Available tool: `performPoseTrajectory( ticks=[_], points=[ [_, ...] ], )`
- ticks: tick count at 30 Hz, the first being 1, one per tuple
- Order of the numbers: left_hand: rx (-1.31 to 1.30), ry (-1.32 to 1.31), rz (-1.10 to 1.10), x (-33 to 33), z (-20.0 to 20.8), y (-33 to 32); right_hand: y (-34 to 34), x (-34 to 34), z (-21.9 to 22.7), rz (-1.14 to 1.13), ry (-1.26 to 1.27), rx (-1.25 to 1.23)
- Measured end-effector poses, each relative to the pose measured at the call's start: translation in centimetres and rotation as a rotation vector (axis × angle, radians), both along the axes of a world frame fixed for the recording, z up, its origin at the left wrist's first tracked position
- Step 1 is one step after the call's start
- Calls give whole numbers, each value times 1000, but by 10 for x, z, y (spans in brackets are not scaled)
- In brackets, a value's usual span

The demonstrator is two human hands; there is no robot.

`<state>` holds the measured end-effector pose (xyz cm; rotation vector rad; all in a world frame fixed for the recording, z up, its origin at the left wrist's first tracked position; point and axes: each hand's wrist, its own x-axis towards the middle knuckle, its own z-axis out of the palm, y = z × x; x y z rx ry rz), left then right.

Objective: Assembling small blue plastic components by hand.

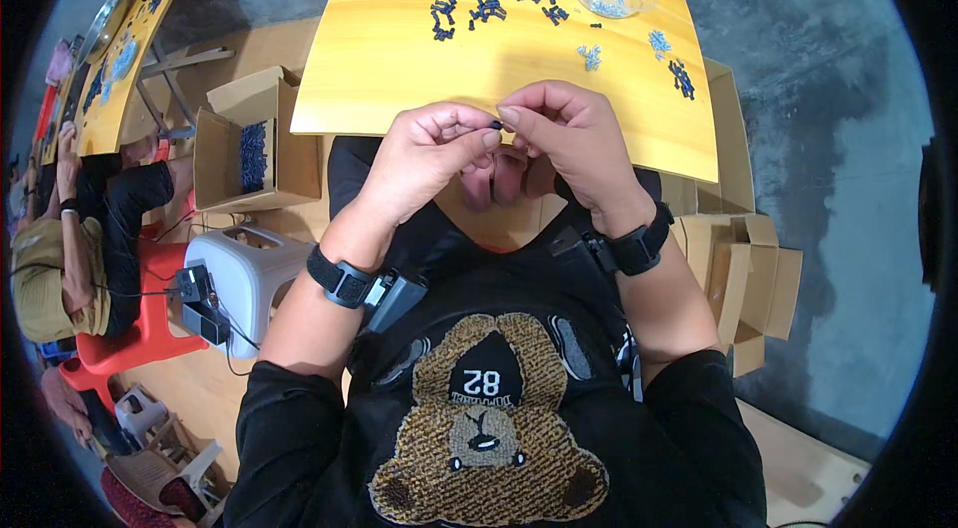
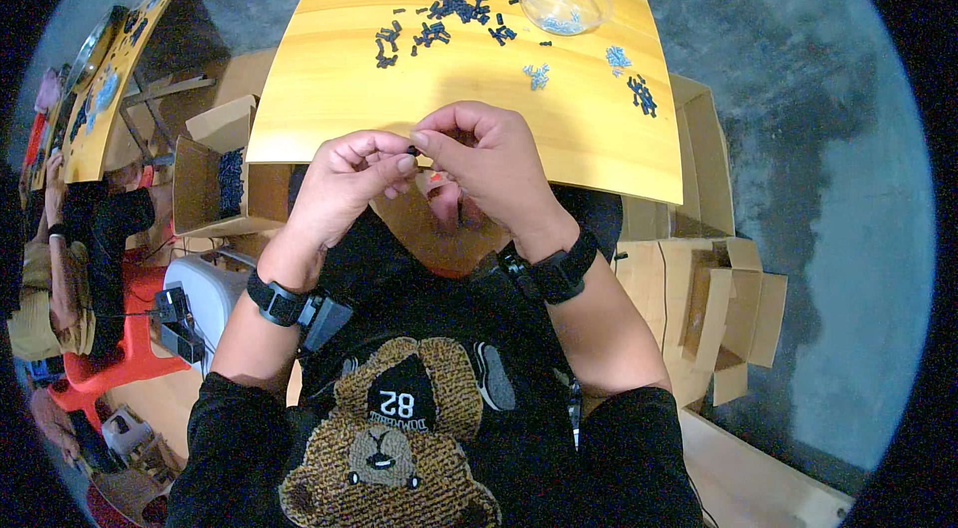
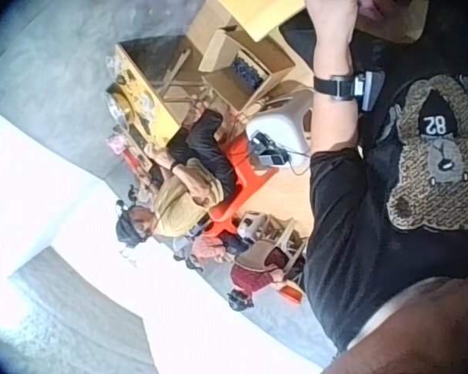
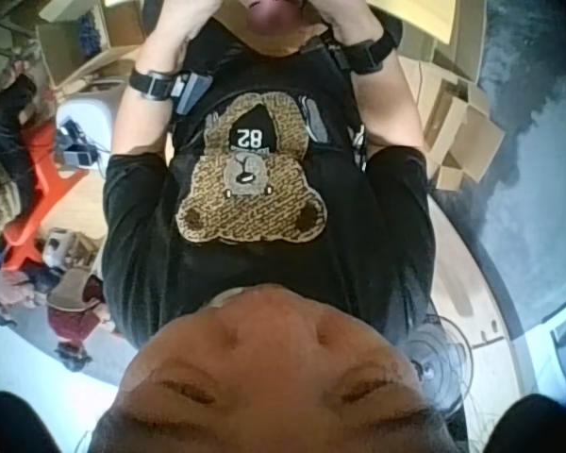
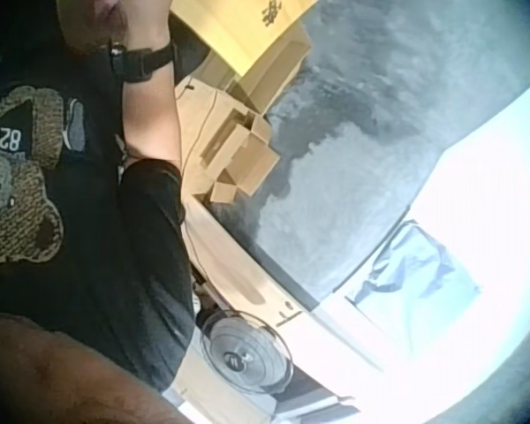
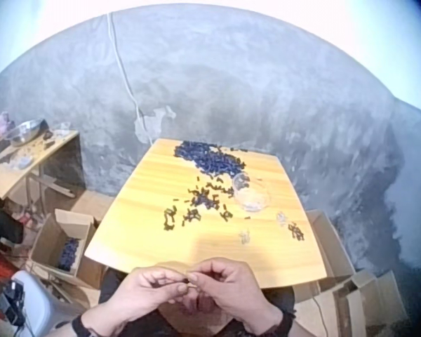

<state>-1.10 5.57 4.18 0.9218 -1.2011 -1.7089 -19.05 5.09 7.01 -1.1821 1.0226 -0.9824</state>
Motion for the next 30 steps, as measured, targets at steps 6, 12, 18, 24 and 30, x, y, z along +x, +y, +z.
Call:
performPoseTrajectory(
  ticks=[6,12,18,24,30],
  points=[
    [-3,-26,-11,-2,5,2,1,0,-1,0,14,-11],
    [-33,-25,-2,-4,7,3,1,0,-5,5,41,-48],
    [-46,-50,20,-5,3,5,2,2,-4,-22,77,-46],
    [-50,-86,26,-4,3,6,1,6,-1,-48,154,-121],
    [-74,-136,43,-5,2,6,3,8,2,-55,201,-184]
  ],
)
